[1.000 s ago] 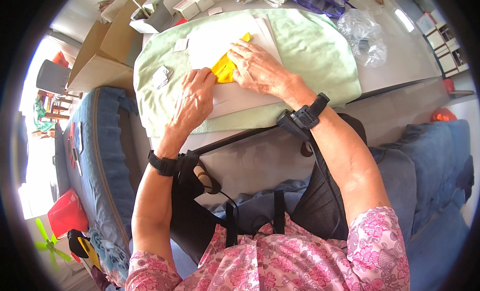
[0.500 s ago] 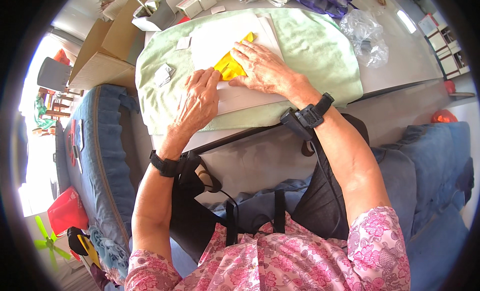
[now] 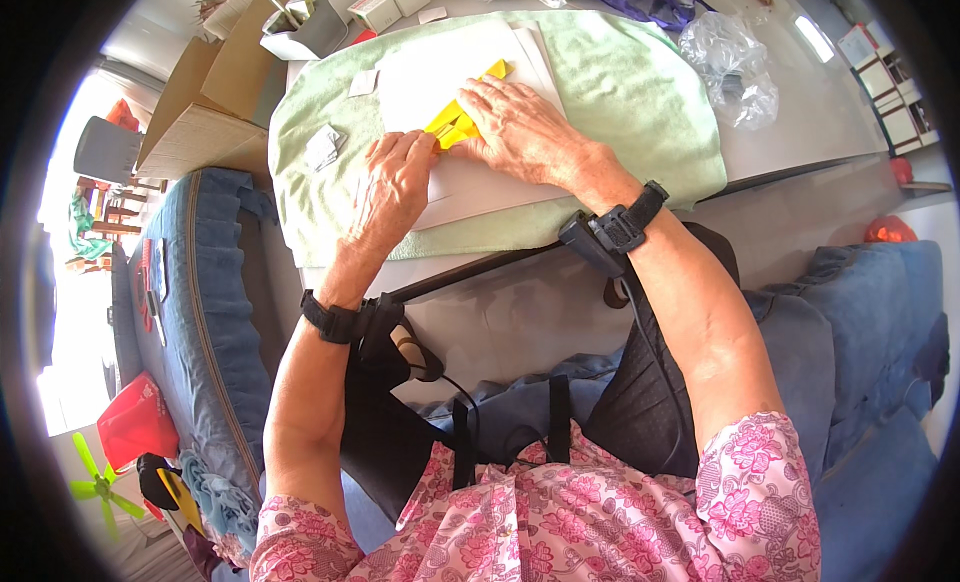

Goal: The person folds a yellow sheet of paper on a light green towel, repeatedly creasing and adjusting the folds to form a compact shape. The person smooths the paper with both hands and continues folding until the paper is fully folded.

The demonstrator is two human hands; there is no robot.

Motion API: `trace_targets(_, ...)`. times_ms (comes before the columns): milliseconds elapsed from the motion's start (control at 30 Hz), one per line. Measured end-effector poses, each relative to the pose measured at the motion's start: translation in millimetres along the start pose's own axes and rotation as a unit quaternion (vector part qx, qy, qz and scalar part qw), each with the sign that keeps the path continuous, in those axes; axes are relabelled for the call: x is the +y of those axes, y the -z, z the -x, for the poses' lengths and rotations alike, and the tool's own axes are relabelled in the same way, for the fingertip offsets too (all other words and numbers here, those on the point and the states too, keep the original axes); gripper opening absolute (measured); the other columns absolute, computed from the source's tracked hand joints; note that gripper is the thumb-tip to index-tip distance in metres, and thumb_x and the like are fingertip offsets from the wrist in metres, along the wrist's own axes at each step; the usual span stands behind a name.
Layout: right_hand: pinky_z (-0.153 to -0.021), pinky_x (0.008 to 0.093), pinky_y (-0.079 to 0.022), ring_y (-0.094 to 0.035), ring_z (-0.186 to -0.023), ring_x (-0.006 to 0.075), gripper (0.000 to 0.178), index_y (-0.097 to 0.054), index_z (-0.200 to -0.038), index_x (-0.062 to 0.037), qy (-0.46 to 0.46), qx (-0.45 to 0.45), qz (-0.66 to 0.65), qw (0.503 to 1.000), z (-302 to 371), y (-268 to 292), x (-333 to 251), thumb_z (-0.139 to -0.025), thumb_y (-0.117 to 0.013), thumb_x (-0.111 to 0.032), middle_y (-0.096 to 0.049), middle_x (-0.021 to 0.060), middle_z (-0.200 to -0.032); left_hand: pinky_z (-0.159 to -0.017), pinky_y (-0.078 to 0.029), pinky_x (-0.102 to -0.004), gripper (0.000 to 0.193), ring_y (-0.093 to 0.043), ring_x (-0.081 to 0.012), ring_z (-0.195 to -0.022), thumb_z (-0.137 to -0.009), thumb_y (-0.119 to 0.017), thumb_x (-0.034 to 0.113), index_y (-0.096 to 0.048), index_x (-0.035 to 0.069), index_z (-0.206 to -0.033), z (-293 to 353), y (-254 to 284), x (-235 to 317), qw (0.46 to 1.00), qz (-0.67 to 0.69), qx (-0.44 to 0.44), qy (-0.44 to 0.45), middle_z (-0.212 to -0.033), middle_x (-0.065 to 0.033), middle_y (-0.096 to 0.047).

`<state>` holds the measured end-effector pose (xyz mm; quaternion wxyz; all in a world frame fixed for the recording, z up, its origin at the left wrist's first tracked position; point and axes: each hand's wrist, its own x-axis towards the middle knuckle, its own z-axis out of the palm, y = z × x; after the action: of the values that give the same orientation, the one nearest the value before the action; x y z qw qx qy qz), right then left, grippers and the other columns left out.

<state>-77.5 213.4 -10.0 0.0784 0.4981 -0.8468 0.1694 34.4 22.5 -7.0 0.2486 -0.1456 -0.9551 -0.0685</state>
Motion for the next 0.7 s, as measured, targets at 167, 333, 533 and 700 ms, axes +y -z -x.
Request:
trace_targets(167, -0.119, 0.0429, -0.030, -0.039, -0.143, 0.0328, 0.073, -0.045, -0.143, 0.0054, 0.005, 0.022, -0.011, 1.000, -1, -1, 3, -0.098, -0.055, -0.051, -0.045, 0.0223, -0.151, -0.085, -0.051, -0.0413, 0.018, -0.064, -0.0305, -0.095, -0.084, -0.060, -0.002, -0.063, -0.001, -0.102, -1, 3, 1, 0.999, -0.038, 0.011, -0.022, -0.100, -0.0154, -0.070)
trace_targets(333, -0.118, 0.0408, -0.033, -0.042, -0.140, 0.0315, 0.066, -0.046, -0.142, 0.0060, -0.011, 0.027, -0.043, 0.999, 2, 10, -1, -0.094, -0.062, -0.037, -0.048, 0.0209, -0.148, -0.084, -0.052, -0.0404, 0.023, -0.066, -0.0308, -0.090, -0.082, -0.059, -0.004, -0.064, -0.001, -0.104, -1, 7, 1, 0.998, -0.041, 0.033, -0.014, -0.094, -0.0148, -0.070)
trace_targets(533, -0.102, 0.0410, -0.049, -0.059, -0.118, 0.0345, 0.054, -0.059, -0.130, 0.0002, 0.032, 0.088, -0.067, 0.993, -7, 13, 16, -0.076, -0.059, 0.003, -0.065, 0.0185, -0.125, -0.078, -0.052, -0.0427, 0.021, -0.065, -0.0330, -0.082, -0.081, -0.057, -0.004, -0.063, 0.000, -0.100, -1, 9, 0, 0.994, 0.049, 0.065, 0.072, -0.082, -0.0154, -0.067)
trace_targets(700, -0.098, 0.0408, -0.051, -0.063, -0.111, 0.0343, 0.044, -0.066, -0.120, -0.0009, -0.027, 0.107, -0.089, 0.990, -7, 19, 19, -0.077, -0.068, 0.007, -0.069, 0.0163, -0.118, -0.073, -0.053, -0.0396, 0.020, -0.066, -0.0313, -0.080, -0.086, -0.061, -0.003, -0.068, 0.000, -0.104, -1, 13, -2, 0.977, 0.135, 0.084, 0.141, -0.083, -0.0161, -0.069)
